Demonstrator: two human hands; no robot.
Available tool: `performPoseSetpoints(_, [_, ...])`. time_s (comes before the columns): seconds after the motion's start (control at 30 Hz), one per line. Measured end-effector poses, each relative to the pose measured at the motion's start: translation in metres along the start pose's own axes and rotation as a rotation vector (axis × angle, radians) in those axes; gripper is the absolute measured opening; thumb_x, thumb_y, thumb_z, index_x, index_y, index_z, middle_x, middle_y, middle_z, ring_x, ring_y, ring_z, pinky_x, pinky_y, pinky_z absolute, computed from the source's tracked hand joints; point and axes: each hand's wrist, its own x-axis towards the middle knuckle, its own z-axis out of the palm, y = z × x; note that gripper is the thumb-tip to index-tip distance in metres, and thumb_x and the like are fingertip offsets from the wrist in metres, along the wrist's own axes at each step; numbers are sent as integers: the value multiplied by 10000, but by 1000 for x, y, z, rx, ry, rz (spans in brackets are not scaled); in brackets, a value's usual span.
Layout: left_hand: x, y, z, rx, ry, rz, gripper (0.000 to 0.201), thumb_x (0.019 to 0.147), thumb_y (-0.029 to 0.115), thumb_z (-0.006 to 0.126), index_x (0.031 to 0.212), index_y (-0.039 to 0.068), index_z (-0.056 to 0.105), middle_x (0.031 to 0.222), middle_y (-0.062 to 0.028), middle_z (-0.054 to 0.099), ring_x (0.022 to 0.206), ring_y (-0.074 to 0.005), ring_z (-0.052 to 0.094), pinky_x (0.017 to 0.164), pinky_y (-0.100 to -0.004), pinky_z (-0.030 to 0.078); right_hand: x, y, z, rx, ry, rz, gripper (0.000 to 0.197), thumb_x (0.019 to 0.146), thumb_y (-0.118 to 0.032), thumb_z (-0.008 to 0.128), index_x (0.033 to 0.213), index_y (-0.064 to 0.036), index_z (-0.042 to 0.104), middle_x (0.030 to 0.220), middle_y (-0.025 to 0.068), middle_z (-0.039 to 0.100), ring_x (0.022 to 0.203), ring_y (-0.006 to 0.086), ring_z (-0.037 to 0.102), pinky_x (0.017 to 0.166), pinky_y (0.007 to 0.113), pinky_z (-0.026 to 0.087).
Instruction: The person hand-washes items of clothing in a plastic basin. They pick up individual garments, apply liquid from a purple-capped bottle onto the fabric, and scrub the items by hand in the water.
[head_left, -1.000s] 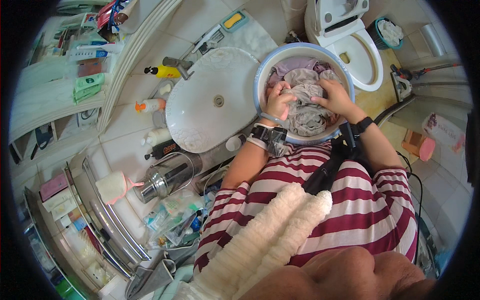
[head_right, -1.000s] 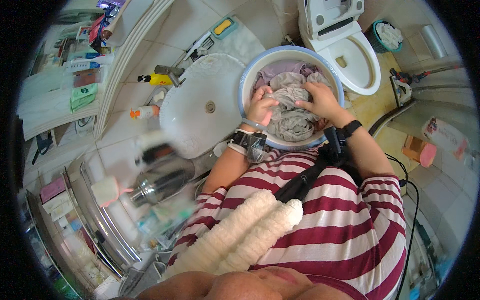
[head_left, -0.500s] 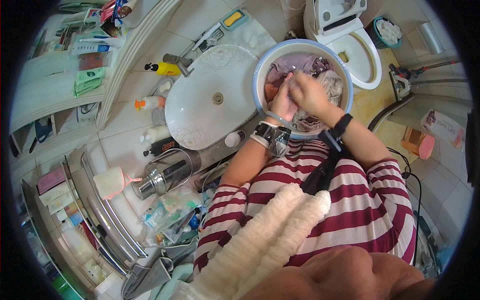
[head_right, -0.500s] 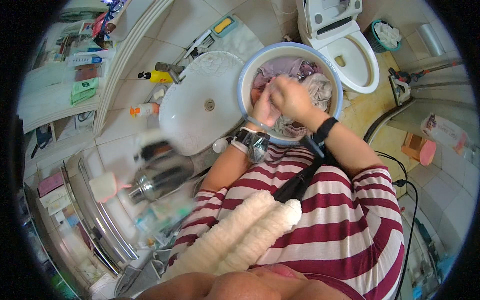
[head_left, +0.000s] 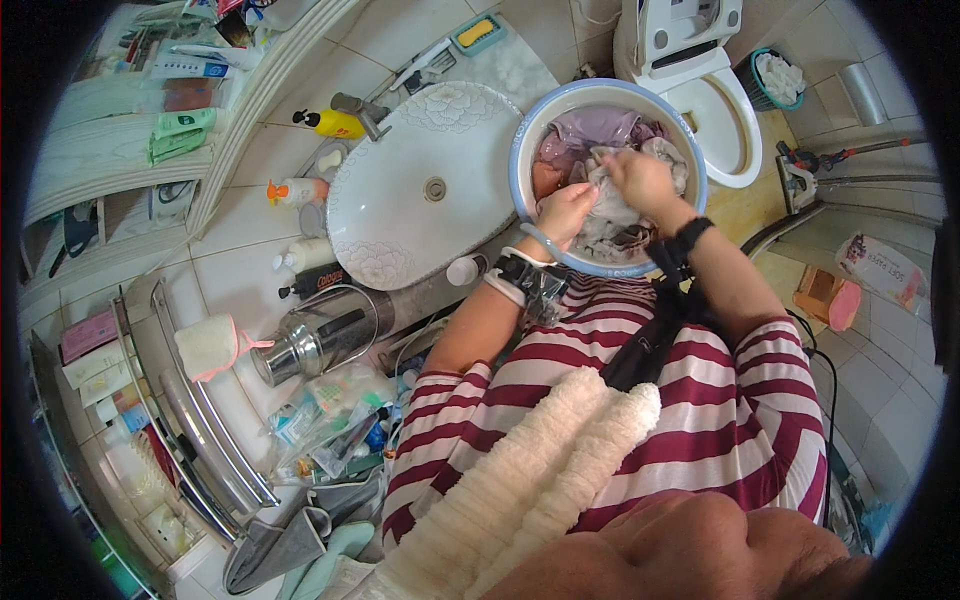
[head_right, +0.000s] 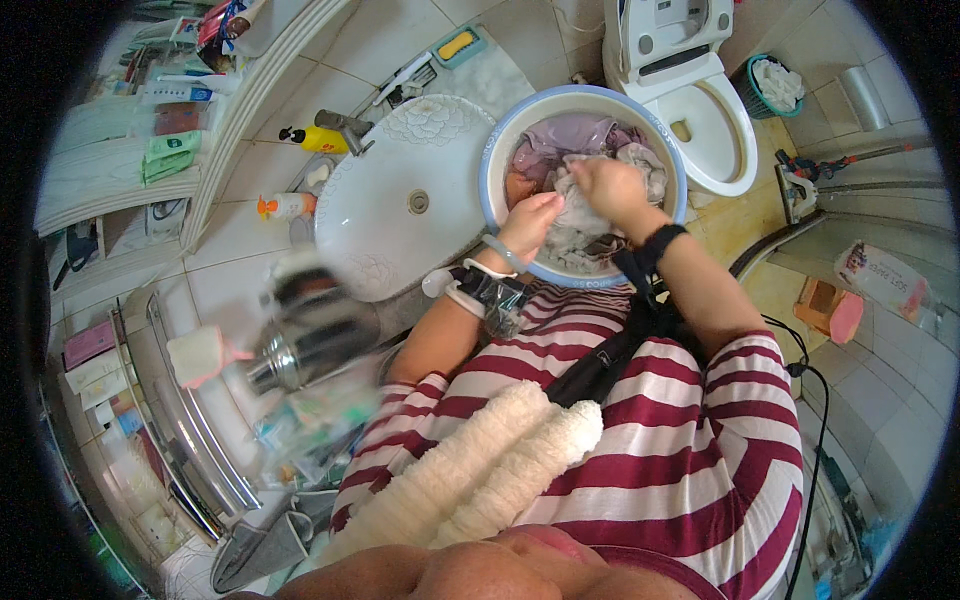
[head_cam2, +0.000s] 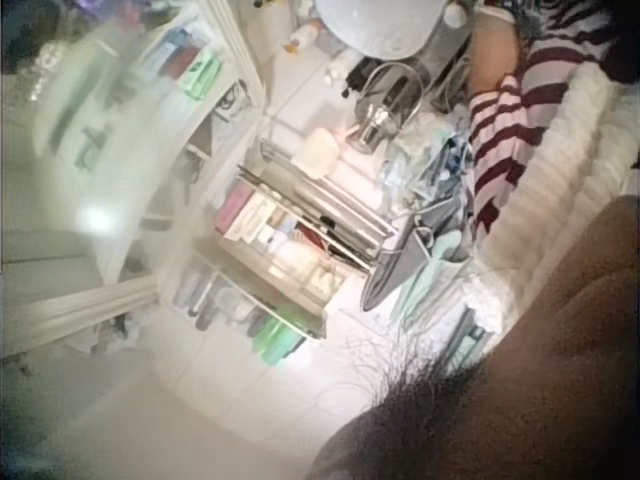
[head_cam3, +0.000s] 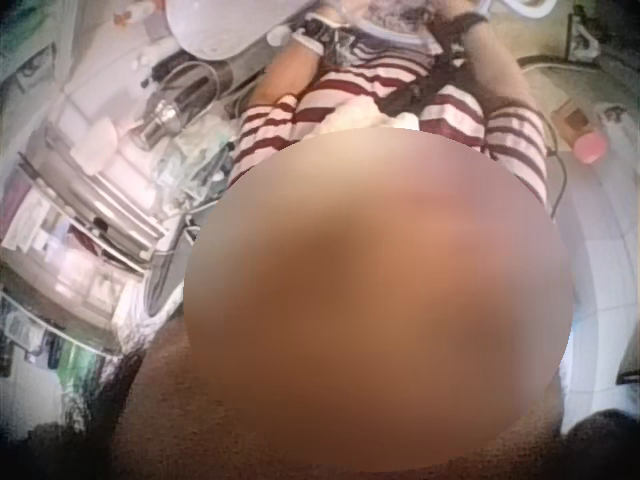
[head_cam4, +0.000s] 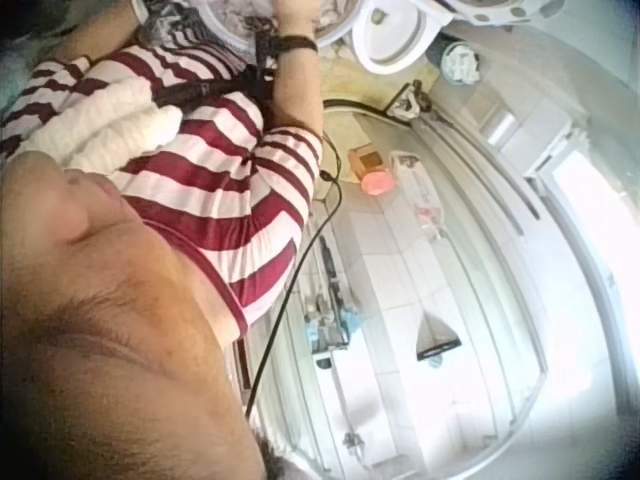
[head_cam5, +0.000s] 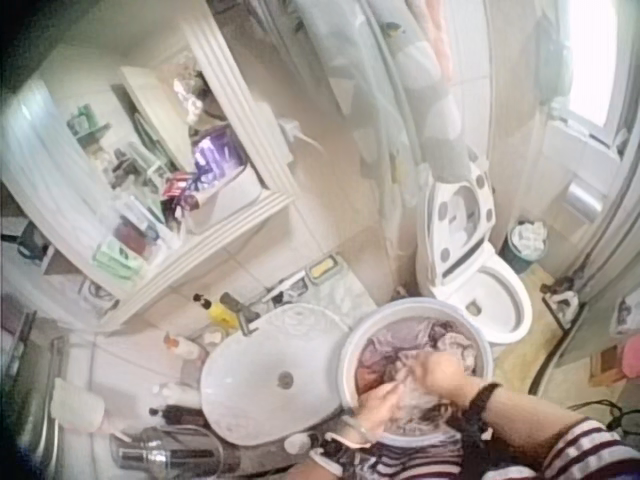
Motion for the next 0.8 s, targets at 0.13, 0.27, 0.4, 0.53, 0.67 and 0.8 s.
performPoseSetpoints(0.13, [7, 28, 2, 419, 158, 341, 400, 780, 151, 697, 1125, 0, 563, 987, -105, 627, 858, -173, 592, 773, -275, 467, 11, 12, -9, 42, 124, 39, 353, 861, -419, 517, 919, -84, 615, 834, 158, 600, 777, 358, 578, 711, 451, 450])
performPoseSetpoints(0.27, [27, 2, -21, 1028, 324, 489, 563, 787, 292, 666, 1236, 16, 468, 1105, -225, 555, 1023, -351, 534, 903, -404, 412, -11, 5, -6, -120, 20, -102, 475, 818, -488, 554, 1135, -134, 570, 1033, 153, 527, 978, 357, 511, 839, 472, 381])
performPoseSetpoints(0.4, [29, 2, -5, 1359, 140, 96, 642, 881, 377, 479, 1373, 21, 273, 1237, -273, 453, 1131, -424, 443, 978, -462, 343, 0, 14, 8, -268, -166, 55, 545, 811, -569, 511, 1175, -167, 564, 1068, 168, 539, 1068, 357, 483, 885, 503, 363])
performPoseSetpoints(0.53, [40, 7, -4, 1435, 188, 25, 546, 893, 360, 447, 1299, 1, 375, 1165, -267, 523, 1080, -415, 504, 959, -458, 370, 30, 2, 17, -319, -397, 255, 552, 839, -570, 447, 1188, -159, 562, 1193, 168, 544, 1146, 343, 476, 931, 498, 357])
performPoseSetpoints(0.67, [47, 32, 5, 1406, 128, -155, 416, 888, 343, 460, 1080, -21, 528, 1019, -246, 604, 997, -412, 551, 899, -458, 421, 58, 41, 53, -222, -467, 325, 477, 867, -464, 440, 1102, -86, 613, 1091, 190, 606, 1065, 336, 558, 899, 453, 419])
performPoseSetpoints(0.8, [35, 18, -4, 1181, 270, 268, 293, 812, 220, 617, 962, -26, 568, 992, -196, 599, 928, -332, 565, 853, -426, 432, 50, 67, 60, 162, -276, 341, 478, 883, -433, 463, 926, 3, 653, 886, 222, 641, 869, 356, 621, 785, 402, 471])
